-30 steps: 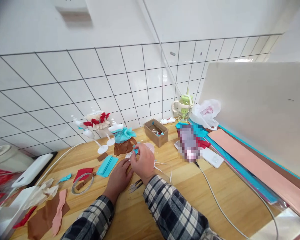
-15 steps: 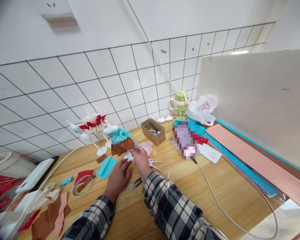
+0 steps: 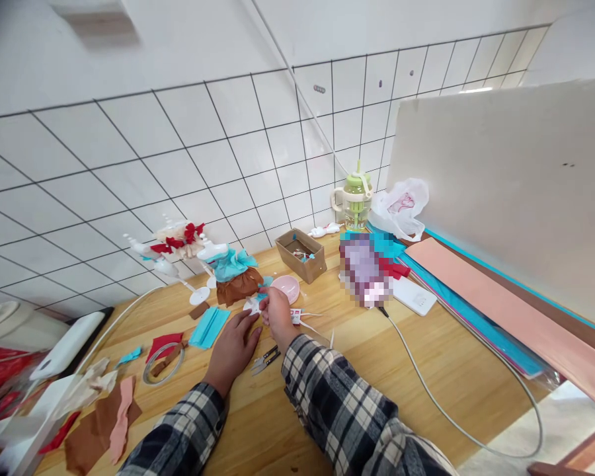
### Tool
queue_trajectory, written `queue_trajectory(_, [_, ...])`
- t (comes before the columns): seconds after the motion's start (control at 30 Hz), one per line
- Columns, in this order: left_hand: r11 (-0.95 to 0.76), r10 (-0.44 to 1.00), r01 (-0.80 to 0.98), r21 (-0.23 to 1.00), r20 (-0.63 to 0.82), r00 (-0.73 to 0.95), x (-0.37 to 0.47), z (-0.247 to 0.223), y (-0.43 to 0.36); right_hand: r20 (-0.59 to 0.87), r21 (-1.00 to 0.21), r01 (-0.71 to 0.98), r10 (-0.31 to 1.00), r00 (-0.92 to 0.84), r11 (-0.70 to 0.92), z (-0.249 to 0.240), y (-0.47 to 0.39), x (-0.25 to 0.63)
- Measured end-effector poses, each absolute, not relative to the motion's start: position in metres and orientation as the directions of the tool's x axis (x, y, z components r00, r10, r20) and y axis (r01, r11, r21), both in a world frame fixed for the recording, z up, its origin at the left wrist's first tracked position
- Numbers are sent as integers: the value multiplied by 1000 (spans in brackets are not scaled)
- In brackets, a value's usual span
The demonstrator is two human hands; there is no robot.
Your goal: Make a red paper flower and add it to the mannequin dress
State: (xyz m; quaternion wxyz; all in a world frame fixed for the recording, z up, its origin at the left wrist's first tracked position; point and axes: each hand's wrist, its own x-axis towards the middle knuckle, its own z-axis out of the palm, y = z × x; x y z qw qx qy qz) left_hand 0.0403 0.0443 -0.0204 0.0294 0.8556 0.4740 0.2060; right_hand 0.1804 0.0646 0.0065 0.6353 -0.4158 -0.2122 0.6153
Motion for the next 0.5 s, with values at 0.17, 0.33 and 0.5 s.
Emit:
queue_trajectory(0.17, [-562,812,788,252,347,468,40,-22,45,-237,-777,-625,956,171,-80,14,64,178])
queue_trajectory(0.33, [-555,817,789,264,350,458,39,-24,45,-232,-788,-615,932,280,-11,11,71,181])
queue_trajectory(0.5, [-552,821,793,257,332,464,39,-24,45,-227,-799,-601,934,277,-15,8,73,182])
